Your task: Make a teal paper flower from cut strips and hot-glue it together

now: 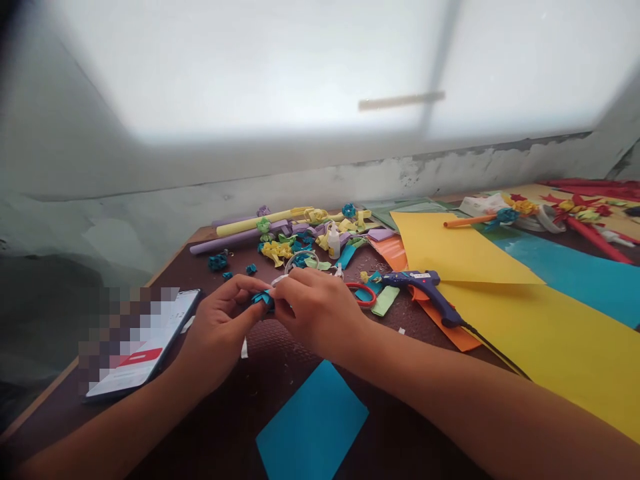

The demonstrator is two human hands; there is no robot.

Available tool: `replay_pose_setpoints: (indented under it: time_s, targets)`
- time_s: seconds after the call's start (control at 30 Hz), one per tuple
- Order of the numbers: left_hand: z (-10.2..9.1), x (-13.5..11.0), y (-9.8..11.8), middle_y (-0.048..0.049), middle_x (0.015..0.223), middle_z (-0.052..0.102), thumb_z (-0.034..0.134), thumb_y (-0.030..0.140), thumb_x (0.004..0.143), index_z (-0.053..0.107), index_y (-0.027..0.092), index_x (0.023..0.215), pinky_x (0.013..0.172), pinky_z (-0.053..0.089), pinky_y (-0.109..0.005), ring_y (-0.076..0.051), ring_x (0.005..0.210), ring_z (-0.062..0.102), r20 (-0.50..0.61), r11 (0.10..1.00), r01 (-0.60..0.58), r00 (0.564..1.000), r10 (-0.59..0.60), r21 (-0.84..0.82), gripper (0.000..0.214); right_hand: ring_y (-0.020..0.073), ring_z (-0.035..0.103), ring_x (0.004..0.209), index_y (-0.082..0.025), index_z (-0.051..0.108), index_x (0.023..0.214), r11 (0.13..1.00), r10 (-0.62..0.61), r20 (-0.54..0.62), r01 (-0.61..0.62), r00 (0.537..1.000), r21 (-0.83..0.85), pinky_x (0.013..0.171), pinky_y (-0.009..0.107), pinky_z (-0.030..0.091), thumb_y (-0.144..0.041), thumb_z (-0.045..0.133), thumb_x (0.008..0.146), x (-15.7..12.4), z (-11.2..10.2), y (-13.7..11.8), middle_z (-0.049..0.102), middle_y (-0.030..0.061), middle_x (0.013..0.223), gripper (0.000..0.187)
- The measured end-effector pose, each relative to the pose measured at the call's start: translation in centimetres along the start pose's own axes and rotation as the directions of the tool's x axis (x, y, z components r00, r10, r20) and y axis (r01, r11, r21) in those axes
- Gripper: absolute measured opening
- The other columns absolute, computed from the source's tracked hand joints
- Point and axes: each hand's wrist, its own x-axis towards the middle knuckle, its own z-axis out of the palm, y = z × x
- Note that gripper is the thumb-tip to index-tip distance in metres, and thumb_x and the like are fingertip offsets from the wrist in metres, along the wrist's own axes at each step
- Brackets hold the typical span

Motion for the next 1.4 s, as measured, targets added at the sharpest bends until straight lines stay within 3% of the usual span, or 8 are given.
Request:
replay_pose_setpoints:
  time_s: [0.23,0.5,0.63,0.77,0.9,1.07,1.27,1.4]
  targets:
    - [-0.2,0.2,-0.7,-0.0017,0.092,0.072,0.076,0.027,0.089,0.071,0.023,0.103,0.081,0.06,-0.03,-0.017,0.089,0.068,-0.004,0.965,-0.019,1.0,0.019,-0.26,0.016,0.0127,0.073,0.087,-0.022,0.076,0.111,0.961,0.166,-0.1,-0.139,0.981,0.24,0.08,0.023,0.056,-0.013,0.07,0.092,-0.1,0.4,-0.6,0.08,0.0003,0.097,0.022]
    - [-0.2,0.2,-1.1,-0.0018,0.092,0.076,0.082,0.025,0.084,0.075,0.023,0.091,0.083,0.057,-0.027,-0.016,0.089,0.068,-0.013,0.956,0.038,0.999,-0.044,-0.291,0.01,0.0207,0.074,0.09,-0.016,0.076,0.093,1.0,-0.027,-0.041,0.027,0.999,0.008,0.085,0.034,0.058,-0.016,0.066,0.094,0.1,-0.1,0.2,0.081,0.0066,0.095,0.01]
    - [-0.3,0.1,-1.2,-0.0008,0.091,0.077,0.081,0.023,0.083,0.076,0.023,0.09,0.084,0.054,-0.025,-0.014,0.088,0.068,-0.056,0.966,0.011,0.998,-0.026,-0.26,0.009,0.0217,0.074,0.09,-0.015,0.075,0.092,0.999,0.04,-0.022,-0.041,0.999,-0.019,0.084,0.034,0.058,-0.017,0.066,0.093,0.2,-0.1,-0.2,0.08,0.0066,0.093,0.009]
    - [-0.1,0.1,-0.8,-0.0018,0.091,0.078,0.078,0.023,0.083,0.076,0.022,0.09,0.081,0.056,-0.029,-0.017,0.087,0.07,-0.07,0.99,-0.004,0.997,-0.006,-0.144,0.007,0.0224,0.073,0.094,-0.016,0.077,0.102,0.994,0.062,0.05,-0.057,0.997,-0.097,0.086,0.034,0.056,-0.021,0.063,0.096,0.1,-0.4,-0.3,0.08,0.0071,0.098,0.016]
    - [0.2,0.0,-0.3,-0.0022,0.09,0.079,0.074,0.021,0.083,0.076,0.022,0.089,0.076,0.056,-0.031,-0.02,0.084,0.072,-0.096,0.983,-0.07,0.992,0.087,0.17,0.007,0.0212,0.073,0.086,-0.019,0.078,0.09,0.968,0.074,0.105,-0.046,0.992,-0.248,0.075,0.032,0.051,-0.023,0.06,0.096,0.2,-0.5,-0.5,0.079,0.0048,0.089,0.019]
    - [0.2,-0.4,-0.1,-0.0023,0.097,0.079,0.07,0.02,0.085,0.076,0.023,0.094,0.082,0.056,-0.032,-0.021,0.091,0.073,-0.143,0.929,-0.129,0.972,0.188,0.348,0.011,0.0198,0.072,0.08,-0.022,0.075,0.077,0.939,0.311,0.038,-0.301,0.95,-0.167,0.07,0.031,0.049,-0.022,0.069,0.086,0.5,-0.1,-1.4,0.078,0.0006,0.081,0.011]
    - [-0.4,0.0,-0.6,-0.0022,0.098,0.077,0.076,0.027,0.087,0.074,0.023,0.096,0.085,0.056,-0.03,-0.019,0.092,0.072,-0.226,0.99,-0.069,0.97,0.095,0.12,0.01,0.0278,0.065,0.118,-0.019,0.068,0.133,0.975,0.206,0.131,-0.214,0.97,0.052,0.1,0.045,0.054,-0.022,0.062,0.096,-0.5,0.5,-2.2,0.071,0.0113,0.128,0.038]
    - [-0.6,0.4,-0.6,-0.0016,0.099,0.076,0.079,0.03,0.086,0.074,0.024,0.097,0.084,0.056,-0.029,-0.018,0.091,0.071,-0.16,0.975,-0.019,0.987,-0.017,-0.222,0.014,0.023,0.065,0.118,-0.023,0.062,0.14,0.926,0.232,0.152,-0.266,0.961,0.267,0.103,0.042,0.054,-0.022,0.064,0.096,-0.4,0.5,-1.7,0.068,0.0103,0.127,0.044]
